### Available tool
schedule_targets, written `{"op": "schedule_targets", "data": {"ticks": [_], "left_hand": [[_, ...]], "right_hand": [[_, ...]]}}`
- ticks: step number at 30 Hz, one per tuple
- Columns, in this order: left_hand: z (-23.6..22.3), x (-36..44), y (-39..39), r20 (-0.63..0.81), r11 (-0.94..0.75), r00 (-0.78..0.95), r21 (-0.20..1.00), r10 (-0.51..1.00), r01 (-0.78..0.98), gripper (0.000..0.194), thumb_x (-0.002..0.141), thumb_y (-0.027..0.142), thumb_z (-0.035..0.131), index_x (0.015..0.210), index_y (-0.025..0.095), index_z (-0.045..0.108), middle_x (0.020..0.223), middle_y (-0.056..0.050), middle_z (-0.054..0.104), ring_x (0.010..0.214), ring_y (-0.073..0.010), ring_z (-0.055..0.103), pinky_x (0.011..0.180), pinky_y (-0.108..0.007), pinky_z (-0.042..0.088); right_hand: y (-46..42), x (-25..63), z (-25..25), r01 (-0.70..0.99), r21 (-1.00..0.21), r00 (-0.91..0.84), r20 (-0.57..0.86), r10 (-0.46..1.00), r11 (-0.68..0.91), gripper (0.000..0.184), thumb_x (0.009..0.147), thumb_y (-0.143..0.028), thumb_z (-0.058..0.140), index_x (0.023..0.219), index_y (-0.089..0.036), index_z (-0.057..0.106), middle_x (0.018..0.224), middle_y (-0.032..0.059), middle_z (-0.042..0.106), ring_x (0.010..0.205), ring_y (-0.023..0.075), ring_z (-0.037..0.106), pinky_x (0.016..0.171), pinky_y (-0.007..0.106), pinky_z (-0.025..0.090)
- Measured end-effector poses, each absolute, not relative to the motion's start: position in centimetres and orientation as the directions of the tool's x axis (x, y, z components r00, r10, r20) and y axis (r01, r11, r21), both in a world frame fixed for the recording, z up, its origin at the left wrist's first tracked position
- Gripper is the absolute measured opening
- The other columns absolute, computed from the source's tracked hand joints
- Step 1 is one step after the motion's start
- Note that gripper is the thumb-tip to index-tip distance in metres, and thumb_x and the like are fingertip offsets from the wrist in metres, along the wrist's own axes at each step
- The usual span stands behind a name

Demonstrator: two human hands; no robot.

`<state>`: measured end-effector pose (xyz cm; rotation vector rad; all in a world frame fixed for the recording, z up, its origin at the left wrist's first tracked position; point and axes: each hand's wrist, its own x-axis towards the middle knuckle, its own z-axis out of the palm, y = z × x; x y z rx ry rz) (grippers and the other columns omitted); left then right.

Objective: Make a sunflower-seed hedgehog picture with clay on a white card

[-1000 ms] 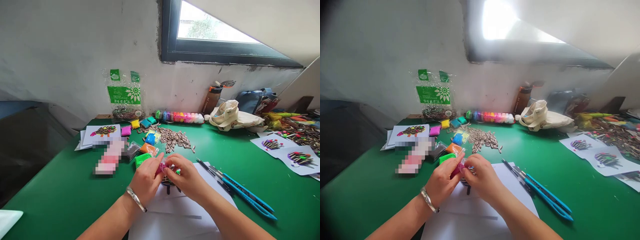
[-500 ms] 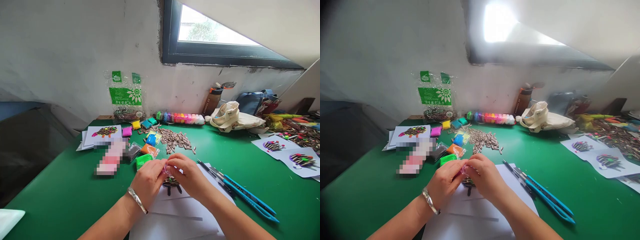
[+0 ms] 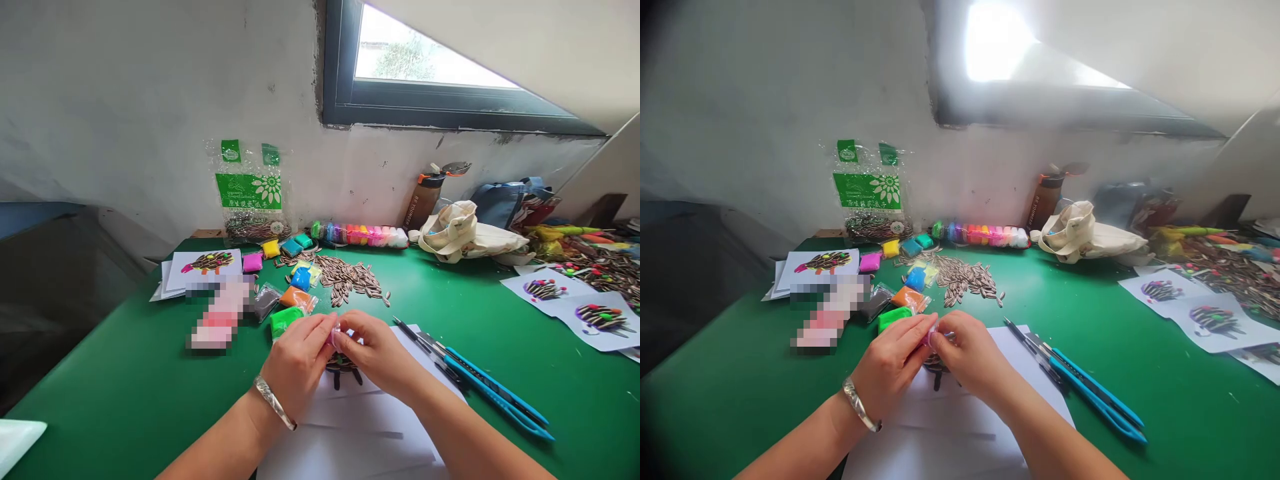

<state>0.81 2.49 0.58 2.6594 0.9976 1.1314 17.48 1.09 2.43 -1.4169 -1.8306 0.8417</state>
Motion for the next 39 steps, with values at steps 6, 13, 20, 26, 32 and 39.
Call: {"op": "schedule_targets", "data": {"ticks": [6,13,20,26,32,39], "left_hand": [[1.1,0.9,2.2,0.621,-0.799,0.538,0.269,0.571,0.537,0.021,0.092,0.016,0.046,0.103,0.013,0.064,0.094,-0.008,0.070,0.085,-0.0216,0.064,0.077,-0.037,0.054],[1.3,1.0,1.8,0.570,-0.786,0.569,0.258,0.593,0.562,0.021,0.090,0.014,0.045,0.086,0.017,0.066,0.080,-0.006,0.069,0.076,-0.0208,0.063,0.073,-0.037,0.051],[1.4,1.0,1.9,0.595,-0.774,0.526,0.295,0.608,0.560,0.019,0.089,0.015,0.047,0.086,0.018,0.065,0.079,-0.005,0.068,0.074,-0.0196,0.062,0.072,-0.035,0.048],[1.4,0.8,2.3,0.614,-0.751,0.464,0.368,0.639,0.548,0.016,0.090,0.016,0.048,0.096,0.019,0.063,0.086,-0.004,0.070,0.079,-0.0193,0.064,0.073,-0.034,0.049],[1.2,0.6,2.6,0.633,-0.744,0.435,0.370,0.641,0.557,0.021,0.089,0.017,0.050,0.106,0.018,0.062,0.095,-0.005,0.072,0.085,-0.0205,0.066,0.076,-0.035,0.051],[0.8,0.6,2.5,0.631,-0.737,0.423,0.389,0.651,0.553,0.024,0.088,0.018,0.052,0.110,0.018,0.062,0.099,-0.006,0.072,0.088,-0.0206,0.067,0.079,-0.035,0.053]], "right_hand": [[0.9,17.7,2.5,0.558,-0.791,-0.254,0.127,0.959,0.253,0.022,0.087,-0.019,0.046,0.072,-0.017,0.062,0.079,0.0021,0.061,0.074,0.0140,0.053,0.067,0.025,0.039],[0.8,17.8,2.8,0.465,-0.883,-0.183,-0.025,0.983,0.065,0.016,0.077,-0.018,0.051,0.066,-0.016,0.062,0.075,0.0013,0.061,0.071,0.0136,0.054,0.062,0.024,0.039],[1.2,17.9,2.6,0.245,-0.966,-0.149,-0.116,0.982,-0.077,0.014,0.077,-0.022,0.055,0.066,-0.015,0.060,0.063,-0.0028,0.052,0.062,0.0096,0.044,0.055,0.022,0.032],[1.6,18.4,3.4,-0.052,-0.984,-0.112,-0.163,0.980,-0.170,0.020,0.080,-0.034,0.058,0.074,-0.015,0.058,0.069,0.0012,0.061,0.064,0.0119,0.054,0.058,0.023,0.039],[1.7,18.6,3.0,-0.208,-0.958,-0.118,-0.177,0.977,-0.198,0.025,0.077,-0.035,0.066,0.094,-0.018,0.061,0.071,0.0002,0.064,0.059,0.0103,0.055,0.058,0.023,0.042],[1.6,18.5,3.0,-0.150,-0.980,-0.154,-0.107,0.982,-0.130,0.016,0.069,-0.027,0.072,0.079,-0.016,0.067,0.070,-0.0005,0.060,0.063,0.0100,0.051,0.060,0.023,0.041]]}}
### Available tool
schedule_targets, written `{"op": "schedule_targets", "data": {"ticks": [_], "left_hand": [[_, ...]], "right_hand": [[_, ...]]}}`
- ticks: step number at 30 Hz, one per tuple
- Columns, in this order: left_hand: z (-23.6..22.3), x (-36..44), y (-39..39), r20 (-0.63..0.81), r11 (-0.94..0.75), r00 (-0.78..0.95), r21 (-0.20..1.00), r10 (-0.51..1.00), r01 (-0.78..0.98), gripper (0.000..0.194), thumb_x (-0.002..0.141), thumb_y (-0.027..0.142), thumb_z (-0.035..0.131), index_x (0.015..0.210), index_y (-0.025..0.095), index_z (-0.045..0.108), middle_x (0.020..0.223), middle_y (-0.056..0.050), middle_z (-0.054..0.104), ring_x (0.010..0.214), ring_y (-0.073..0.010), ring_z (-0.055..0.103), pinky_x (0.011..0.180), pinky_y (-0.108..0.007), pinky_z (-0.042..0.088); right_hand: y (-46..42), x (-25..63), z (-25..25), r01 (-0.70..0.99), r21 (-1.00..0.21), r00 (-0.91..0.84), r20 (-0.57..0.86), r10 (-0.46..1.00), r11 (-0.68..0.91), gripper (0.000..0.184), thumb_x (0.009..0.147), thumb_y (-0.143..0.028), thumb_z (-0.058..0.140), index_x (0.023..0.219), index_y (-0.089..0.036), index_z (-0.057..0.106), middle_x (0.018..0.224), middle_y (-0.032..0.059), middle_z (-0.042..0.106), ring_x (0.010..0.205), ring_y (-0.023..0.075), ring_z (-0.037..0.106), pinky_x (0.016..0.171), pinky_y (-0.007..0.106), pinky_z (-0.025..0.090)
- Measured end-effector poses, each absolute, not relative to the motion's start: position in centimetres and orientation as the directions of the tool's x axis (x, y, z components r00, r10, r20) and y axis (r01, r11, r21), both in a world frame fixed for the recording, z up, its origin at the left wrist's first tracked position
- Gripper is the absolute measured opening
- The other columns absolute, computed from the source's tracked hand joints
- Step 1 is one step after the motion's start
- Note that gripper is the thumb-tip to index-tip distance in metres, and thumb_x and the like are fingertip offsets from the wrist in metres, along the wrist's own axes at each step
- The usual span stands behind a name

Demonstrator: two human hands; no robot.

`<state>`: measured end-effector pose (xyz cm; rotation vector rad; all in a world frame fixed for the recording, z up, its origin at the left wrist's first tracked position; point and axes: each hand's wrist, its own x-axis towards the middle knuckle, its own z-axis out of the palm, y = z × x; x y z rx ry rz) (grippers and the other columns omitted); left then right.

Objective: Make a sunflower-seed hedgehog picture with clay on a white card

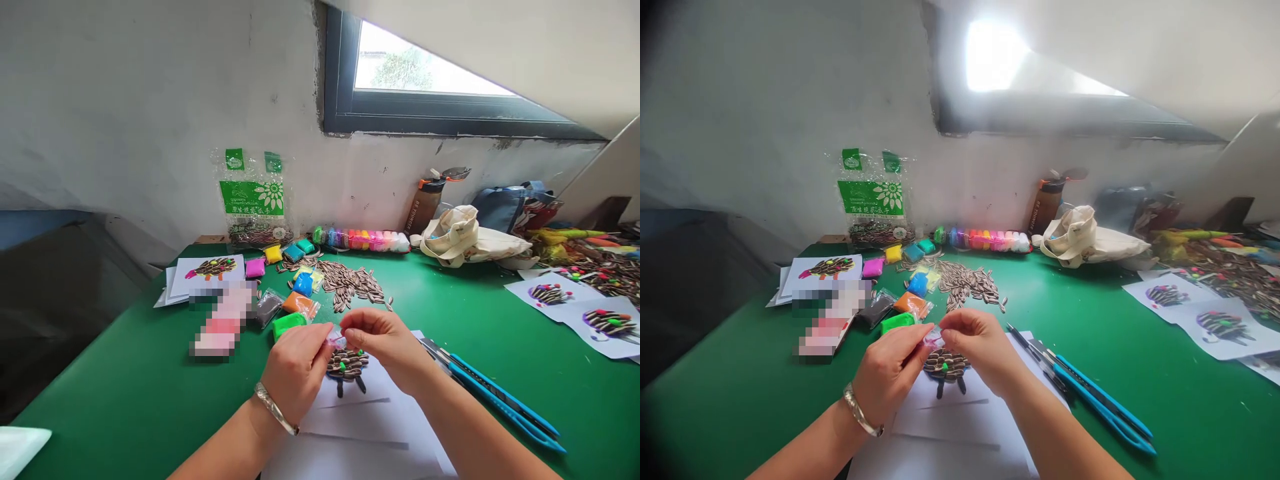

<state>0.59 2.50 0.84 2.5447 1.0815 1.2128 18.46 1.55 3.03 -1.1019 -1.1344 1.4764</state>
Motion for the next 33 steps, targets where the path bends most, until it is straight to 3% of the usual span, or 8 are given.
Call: {"op": "schedule_targets", "data": {"ticks": [4,9,17,22,26,30,33], "left_hand": [[0.8,0.7,2.5,0.648,-0.757,0.437,0.362,0.624,0.544,0.024,0.088,0.016,0.053,0.111,0.017,0.061,0.100,-0.007,0.072,0.088,-0.0210,0.067,0.080,-0.036,0.053],[0.9,0.7,2.3,0.635,-0.774,0.468,0.369,0.615,0.515,0.026,0.088,0.014,0.053,0.113,0.016,0.060,0.100,-0.007,0.071,0.089,-0.0216,0.066,0.080,-0.037,0.052],[1.0,0.9,2.3,0.638,-0.776,0.467,0.369,0.612,0.512,0.023,0.089,0.017,0.053,0.111,0.016,0.061,0.097,-0.007,0.072,0.086,-0.0205,0.066,0.078,-0.035,0.053],[0.9,0.9,2.3,0.622,-0.752,0.447,0.401,0.642,0.522,0.023,0.089,0.020,0.053,0.111,0.018,0.062,0.098,-0.006,0.072,0.087,-0.0199,0.067,0.077,-0.034,0.054],[0.7,0.8,2.3,0.629,-0.750,0.433,0.416,0.646,0.514,0.023,0.089,0.019,0.054,0.110,0.018,0.062,0.099,-0.006,0.072,0.089,-0.0205,0.067,0.079,-0.034,0.054],[0.7,0.7,2.4,0.630,-0.740,0.417,0.425,0.656,0.522,0.025,0.088,0.019,0.055,0.112,0.018,0.062,0.101,-0.007,0.072,0.092,-0.0209,0.067,0.082,-0.034,0.055],[0.7,0.7,2.5,0.633,-0.739,0.412,0.428,0.656,0.520,0.025,0.087,0.019,0.056,0.111,0.018,0.063,0.100,-0.006,0.072,0.090,-0.0206,0.067,0.081,-0.034,0.055]], "right_hand": [[1.4,18.1,2.7,-0.033,-0.999,-0.129,-0.021,0.991,-0.025,0.009,0.072,-0.023,0.067,0.072,-0.016,0.062,0.066,-0.0017,0.056,0.062,0.0102,0.049,0.057,0.023,0.040],[1.1,17.6,2.4,0.064,-0.997,-0.142,0.036,0.989,0.045,0.005,0.077,-0.022,0.060,0.078,-0.018,0.062,0.069,-0.0007,0.057,0.062,0.0113,0.051,0.057,0.024,0.043],[1.0,17.7,1.6,0.369,-0.915,-0.051,0.155,0.987,0.163,0.007,0.083,-0.023,0.054,0.078,-0.020,0.058,0.062,-0.0036,0.052,0.054,0.0095,0.045,0.051,0.021,0.037],[1.1,17.7,1.6,0.225,-0.961,-0.023,0.159,0.987,0.160,0.013,0.081,-0.027,0.059,0.075,-0.020,0.050,0.061,-0.0047,0.048,0.053,0.0092,0.045,0.049,0.021,0.038],[0.9,17.5,2.1,0.057,-0.995,-0.083,0.075,0.994,0.080,0.011,0.082,-0.030,0.058,0.087,-0.021,0.056,0.065,-0.0029,0.057,0.052,0.0101,0.051,0.051,0.023,0.043],[0.9,17.5,2.4,0.042,-0.995,-0.052,0.086,0.995,0.088,0.016,0.083,-0.033,0.058,0.088,-0.020,0.064,0.078,0.0016,0.065,0.054,0.0108,0.058,0.054,0.025,0.048],[1.0,17.7,2.2,0.072,-0.996,-0.039,0.059,0.997,0.062,0.016,0.081,-0.034,0.060,0.081,-0.018,0.065,0.064,-0.0011,0.060,0.048,0.0106,0.056,0.047,0.023,0.045]]}}
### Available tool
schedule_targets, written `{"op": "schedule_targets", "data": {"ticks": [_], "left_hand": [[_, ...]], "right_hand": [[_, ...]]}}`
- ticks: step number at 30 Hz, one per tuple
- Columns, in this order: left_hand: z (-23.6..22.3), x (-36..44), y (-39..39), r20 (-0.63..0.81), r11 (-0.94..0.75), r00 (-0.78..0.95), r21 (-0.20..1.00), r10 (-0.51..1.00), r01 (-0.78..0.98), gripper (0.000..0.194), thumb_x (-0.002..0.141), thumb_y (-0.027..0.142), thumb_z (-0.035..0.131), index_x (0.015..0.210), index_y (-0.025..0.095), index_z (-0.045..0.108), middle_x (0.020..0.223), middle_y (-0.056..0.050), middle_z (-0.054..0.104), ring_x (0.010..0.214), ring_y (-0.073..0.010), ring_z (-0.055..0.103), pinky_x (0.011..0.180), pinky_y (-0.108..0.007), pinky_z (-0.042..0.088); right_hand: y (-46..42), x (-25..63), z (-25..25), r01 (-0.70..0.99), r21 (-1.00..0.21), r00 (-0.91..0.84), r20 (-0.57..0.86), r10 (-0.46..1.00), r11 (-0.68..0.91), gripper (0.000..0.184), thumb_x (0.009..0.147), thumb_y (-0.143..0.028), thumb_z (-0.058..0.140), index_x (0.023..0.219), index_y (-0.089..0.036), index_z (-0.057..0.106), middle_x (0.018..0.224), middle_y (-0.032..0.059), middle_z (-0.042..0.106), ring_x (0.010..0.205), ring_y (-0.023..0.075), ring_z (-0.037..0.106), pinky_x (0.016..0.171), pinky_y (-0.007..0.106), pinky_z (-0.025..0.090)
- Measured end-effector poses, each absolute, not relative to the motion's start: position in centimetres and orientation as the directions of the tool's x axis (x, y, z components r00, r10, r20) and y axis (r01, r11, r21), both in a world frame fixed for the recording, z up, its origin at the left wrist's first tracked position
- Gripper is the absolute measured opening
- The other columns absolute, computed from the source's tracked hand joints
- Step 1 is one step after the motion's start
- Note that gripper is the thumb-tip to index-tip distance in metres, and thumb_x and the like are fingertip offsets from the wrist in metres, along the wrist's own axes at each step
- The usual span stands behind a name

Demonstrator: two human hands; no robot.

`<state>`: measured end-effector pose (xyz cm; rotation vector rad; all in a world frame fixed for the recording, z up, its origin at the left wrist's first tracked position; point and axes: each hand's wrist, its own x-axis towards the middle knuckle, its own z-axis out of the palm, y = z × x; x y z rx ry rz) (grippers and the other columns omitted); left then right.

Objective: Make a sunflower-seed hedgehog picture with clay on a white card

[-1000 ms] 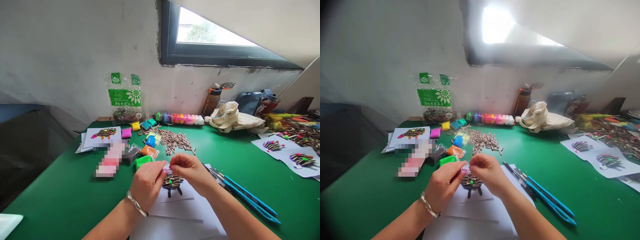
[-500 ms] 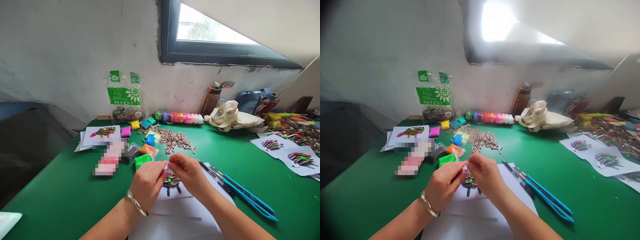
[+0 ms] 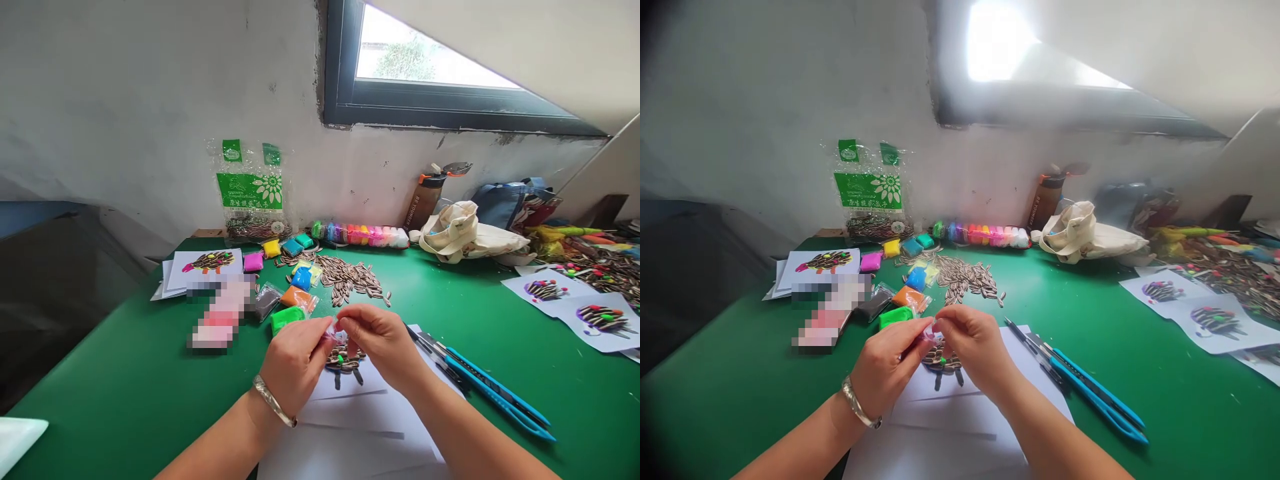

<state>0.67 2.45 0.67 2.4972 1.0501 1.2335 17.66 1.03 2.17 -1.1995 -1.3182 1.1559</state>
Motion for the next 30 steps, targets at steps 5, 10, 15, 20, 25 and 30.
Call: {"op": "schedule_targets", "data": {"ticks": [5,10,15,20,25,30], "left_hand": [[0.9,0.9,2.2,0.607,-0.732,0.424,0.460,0.672,0.502,0.023,0.089,0.019,0.054,0.110,0.019,0.063,0.099,-0.006,0.072,0.090,-0.0202,0.067,0.080,-0.033,0.054],[1.3,0.9,2.2,0.564,-0.703,0.427,0.495,0.707,0.510,0.017,0.089,0.021,0.051,0.100,0.019,0.065,0.087,-0.005,0.071,0.080,-0.0184,0.066,0.073,-0.030,0.053],[0.9,0.6,2.4,0.597,-0.714,0.411,0.464,0.689,0.523,0.020,0.090,0.023,0.053,0.105,0.018,0.064,0.094,-0.007,0.072,0.085,-0.0199,0.067,0.077,-0.032,0.054],[1.0,0.6,2.4,0.607,-0.714,0.397,0.471,0.688,0.518,0.021,0.089,0.023,0.054,0.107,0.017,0.063,0.097,-0.006,0.072,0.087,-0.0200,0.067,0.077,-0.032,0.054],[1.2,0.6,2.4,0.593,-0.705,0.395,0.494,0.701,0.509,0.020,0.090,0.022,0.053,0.105,0.018,0.064,0.094,-0.006,0.072,0.086,-0.0192,0.067,0.077,-0.031,0.054],[0.9,0.6,2.4,0.583,-0.700,0.401,0.497,0.707,0.513,0.019,0.090,0.023,0.052,0.103,0.018,0.065,0.094,-0.006,0.072,0.085,-0.0192,0.067,0.077,-0.030,0.054]], "right_hand": [[1.1,17.7,2.1,0.068,-0.998,-0.045,0.007,0.999,0.010,0.019,0.081,-0.036,0.061,0.078,-0.017,0.065,0.052,-0.0041,0.053,0.041,0.0097,0.053,0.041,0.021,0.042],[0.9,17.9,2.8,0.009,-0.998,-0.241,-0.063,0.968,-0.062,0.024,0.085,-0.036,0.056,0.098,-0.018,0.067,0.056,-0.0023,0.057,0.050,0.0108,0.058,0.049,0.022,0.047],[0.8,18.5,3.1,0.098,-0.995,-0.200,-0.010,0.980,0.010,0.031,0.085,-0.037,0.054,0.109,-0.020,0.063,0.076,0.0036,0.068,0.052,0.0114,0.059,0.052,0.026,0.050],[0.1,18.3,3.5,0.400,-0.878,-0.212,0.191,0.958,0.263,0.029,0.090,-0.026,0.045,0.111,-0.023,0.064,0.083,0.0029,0.069,0.057,0.0114,0.057,0.054,0.024,0.046],[-0.1,18.4,3.8,0.435,-0.830,-0.247,0.262,0.933,0.348,0.030,0.092,-0.023,0.041,0.114,-0.023,0.062,0.081,0.0020,0.068,0.059,0.0108,0.056,0.055,0.023,0.045],[0.0,18.6,3.6,0.361,-0.889,-0.262,0.192,0.946,0.281,0.030,0.091,-0.025,0.042,0.114,-0.023,0.062,0.082,0.0021,0.069,0.061,0.0118,0.059,0.058,0.025,0.049]]}}
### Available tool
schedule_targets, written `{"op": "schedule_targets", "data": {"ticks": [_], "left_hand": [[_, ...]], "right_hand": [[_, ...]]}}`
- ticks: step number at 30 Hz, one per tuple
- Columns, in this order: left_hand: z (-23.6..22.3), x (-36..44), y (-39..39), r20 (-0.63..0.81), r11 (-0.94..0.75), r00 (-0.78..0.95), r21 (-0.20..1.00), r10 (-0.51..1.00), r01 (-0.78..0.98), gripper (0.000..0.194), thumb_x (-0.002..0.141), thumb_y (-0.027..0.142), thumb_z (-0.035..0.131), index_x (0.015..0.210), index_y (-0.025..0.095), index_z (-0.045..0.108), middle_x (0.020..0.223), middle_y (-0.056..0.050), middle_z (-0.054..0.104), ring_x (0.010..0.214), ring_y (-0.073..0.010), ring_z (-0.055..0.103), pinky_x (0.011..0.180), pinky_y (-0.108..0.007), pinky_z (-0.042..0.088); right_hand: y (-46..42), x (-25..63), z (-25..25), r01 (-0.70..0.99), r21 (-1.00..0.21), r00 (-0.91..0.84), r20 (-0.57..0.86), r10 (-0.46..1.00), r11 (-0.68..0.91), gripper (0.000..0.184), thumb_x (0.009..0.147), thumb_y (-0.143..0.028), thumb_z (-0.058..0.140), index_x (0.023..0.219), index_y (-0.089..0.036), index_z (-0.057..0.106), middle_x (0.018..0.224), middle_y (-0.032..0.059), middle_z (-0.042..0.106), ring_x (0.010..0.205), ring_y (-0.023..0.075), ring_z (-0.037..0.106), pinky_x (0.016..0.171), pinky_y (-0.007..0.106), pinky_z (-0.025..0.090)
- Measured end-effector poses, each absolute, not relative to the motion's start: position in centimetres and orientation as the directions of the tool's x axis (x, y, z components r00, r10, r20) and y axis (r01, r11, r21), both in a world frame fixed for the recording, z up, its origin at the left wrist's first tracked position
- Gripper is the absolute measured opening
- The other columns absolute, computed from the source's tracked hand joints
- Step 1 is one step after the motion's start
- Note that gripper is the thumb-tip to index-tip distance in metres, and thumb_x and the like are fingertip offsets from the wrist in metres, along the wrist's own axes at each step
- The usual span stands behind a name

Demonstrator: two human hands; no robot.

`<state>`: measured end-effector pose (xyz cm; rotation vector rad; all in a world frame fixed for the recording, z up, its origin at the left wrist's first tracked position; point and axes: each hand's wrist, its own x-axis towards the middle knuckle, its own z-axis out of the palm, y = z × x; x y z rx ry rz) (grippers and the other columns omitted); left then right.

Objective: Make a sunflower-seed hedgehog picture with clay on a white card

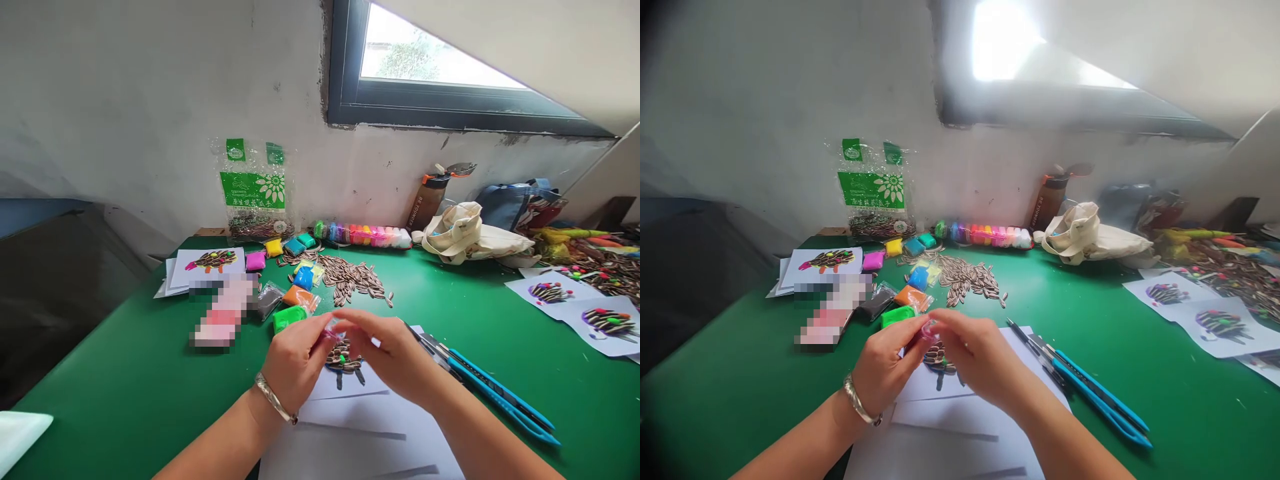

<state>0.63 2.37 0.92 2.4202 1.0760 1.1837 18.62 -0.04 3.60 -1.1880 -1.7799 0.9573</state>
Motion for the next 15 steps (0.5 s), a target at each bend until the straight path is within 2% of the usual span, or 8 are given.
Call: {"op": "schedule_targets", "data": {"ticks": [2,5,8,12,15], "left_hand": [[0.9,0.6,2.4,0.564,-0.693,0.411,0.507,0.716,0.512,0.017,0.091,0.023,0.051,0.098,0.017,0.066,0.090,-0.005,0.072,0.081,-0.0185,0.068,0.074,-0.030,0.055],[0.9,0.4,2.7,0.610,-0.695,0.364,0.487,0.704,0.529,0.025,0.090,0.025,0.053,0.113,0.017,0.062,0.100,-0.006,0.072,0.088,-0.0189,0.067,0.077,-0.028,0.054],[0.9,-0.2,3.5,0.656,-0.688,0.312,0.450,0.687,0.570,0.031,0.090,0.026,0.054,0.120,0.020,0.058,0.106,-0.006,0.070,0.095,-0.0185,0.066,0.082,-0.027,0.053],[0.0,-1.5,5.3,0.692,-0.661,0.327,0.288,0.644,0.693,0.039,0.092,0.026,0.049,0.129,0.016,0.051,0.122,-0.010,0.062,0.116,-0.0253,0.054,0.100,-0.041,0.044],[-1.2,-2.3,6.8,0.627,-0.587,0.342,0.233,0.700,0.775,0.043,0.091,0.035,0.048,0.129,0.015,0.052,0.120,-0.012,0.063,0.116,-0.0295,0.053,0.099,-0.047,0.044]], "right_hand": [[0.1,18.5,3.6,0.278,-0.933,-0.297,0.144,0.944,0.229,0.028,0.091,-0.028,0.044,0.111,-0.023,0.063,0.078,0.0012,0.067,0.061,0.0119,0.059,0.057,0.024,0.049],[0.8,18.8,3.7,-0.014,-0.996,-0.093,0.090,0.992,0.089,0.029,0.086,-0.035,0.056,0.110,-0.021,0.060,0.089,0.0041,0.069,0.059,0.0114,0.061,0.058,0.026,0.051],[1.7,19.6,3.8,-0.253,-0.966,0.055,-0.059,0.997,-0.043,0.028,0.079,-0.041,0.066,0.091,-0.016,0.062,0.078,0.0048,0.069,0.049,0.0092,0.057,0.048,0.021,0.045],[2.5,20.3,3.3,-0.397,-0.906,0.047,-0.177,0.983,-0.144,0.034,0.074,-0.045,0.071,0.068,-0.014,0.059,0.048,-0.0033,0.053,0.036,0.0030,0.039,0.036,0.016,0.026],[2.7,20.3,2.6,-0.444,-0.881,0.014,-0.191,0.982,-0.165,0.032,0.074,-0.043,0.071,0.071,-0.013,0.061,0.052,-0.0041,0.051,0.040,0.0024,0.038,0.040,0.016,0.027]]}}
